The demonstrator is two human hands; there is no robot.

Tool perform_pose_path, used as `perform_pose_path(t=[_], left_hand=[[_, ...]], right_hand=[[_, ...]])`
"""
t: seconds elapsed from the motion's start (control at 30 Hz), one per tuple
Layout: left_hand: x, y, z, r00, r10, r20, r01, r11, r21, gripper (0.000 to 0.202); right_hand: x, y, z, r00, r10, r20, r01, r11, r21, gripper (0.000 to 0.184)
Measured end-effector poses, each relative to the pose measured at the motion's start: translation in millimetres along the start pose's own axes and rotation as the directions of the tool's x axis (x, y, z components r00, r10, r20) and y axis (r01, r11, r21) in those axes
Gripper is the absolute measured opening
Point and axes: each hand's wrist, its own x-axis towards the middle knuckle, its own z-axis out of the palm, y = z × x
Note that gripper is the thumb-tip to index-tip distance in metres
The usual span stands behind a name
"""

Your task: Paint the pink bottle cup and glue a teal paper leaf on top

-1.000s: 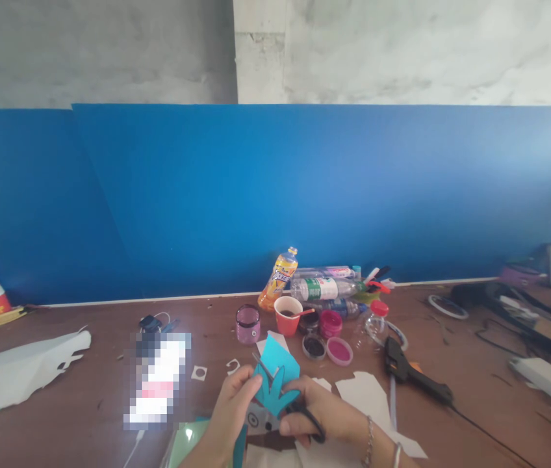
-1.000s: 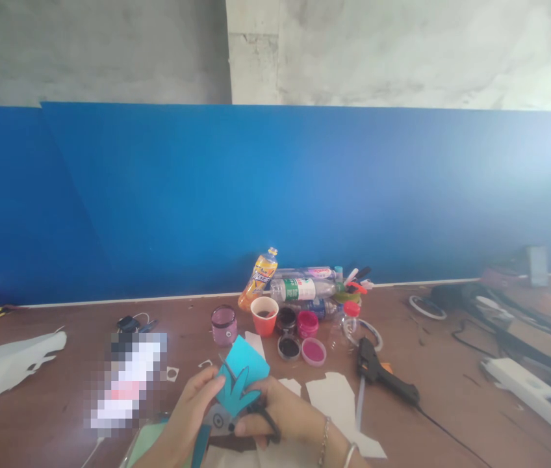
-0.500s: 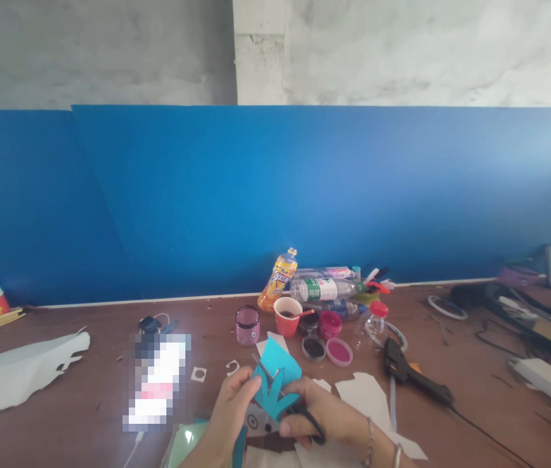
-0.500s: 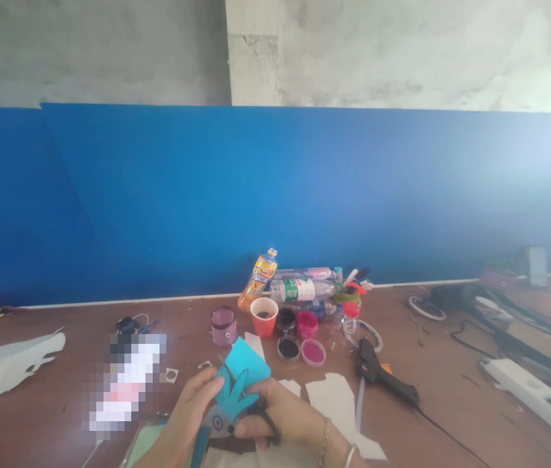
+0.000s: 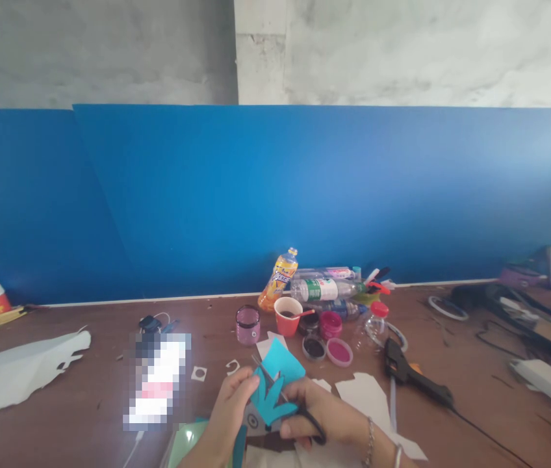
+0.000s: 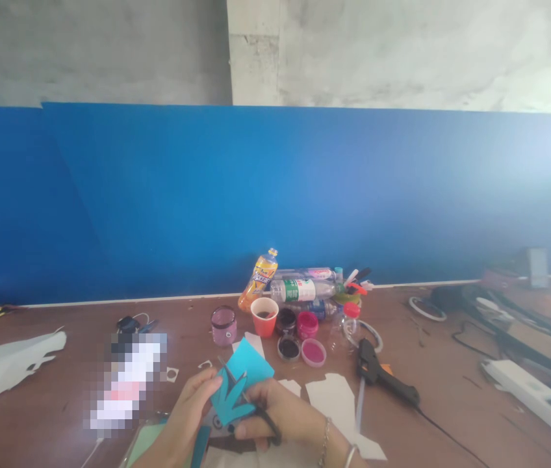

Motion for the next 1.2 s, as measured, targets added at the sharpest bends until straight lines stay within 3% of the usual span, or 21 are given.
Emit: perform_pose_path(t=[0.2, 0.57, 1.0, 1.2], left_hand=[[0, 2, 0.8, 0.999, 0.006, 0.032, -0.006, 1.000, -0.014, 0.033], [-4, 4, 1.1, 0.998, 0.010, -0.060, -0.012, 1.000, -0.025, 0.032], [1, 7, -0.3, 0.994, 0.062, 0.093, -0.057, 0.997, -0.051, 0.030], [10, 0, -7.6, 0.977, -0.004, 0.214, 0.007, 1.000, -0.013, 0.032]], right_hand=[[-1, -5, 1, 1.000, -0.012, 0.011, 0.012, 1.000, 0.003, 0.033], [-2, -11, 3, 0.999, 0.044, -0.018, -0.044, 0.999, 0.013, 0.035], [-3, -6, -4, 0.996, 0.060, -0.069, -0.064, 0.997, -0.051, 0.030], [3, -4, -2, 0.971, 0.033, -0.237, -0.045, 0.998, -0.045, 0.024]])
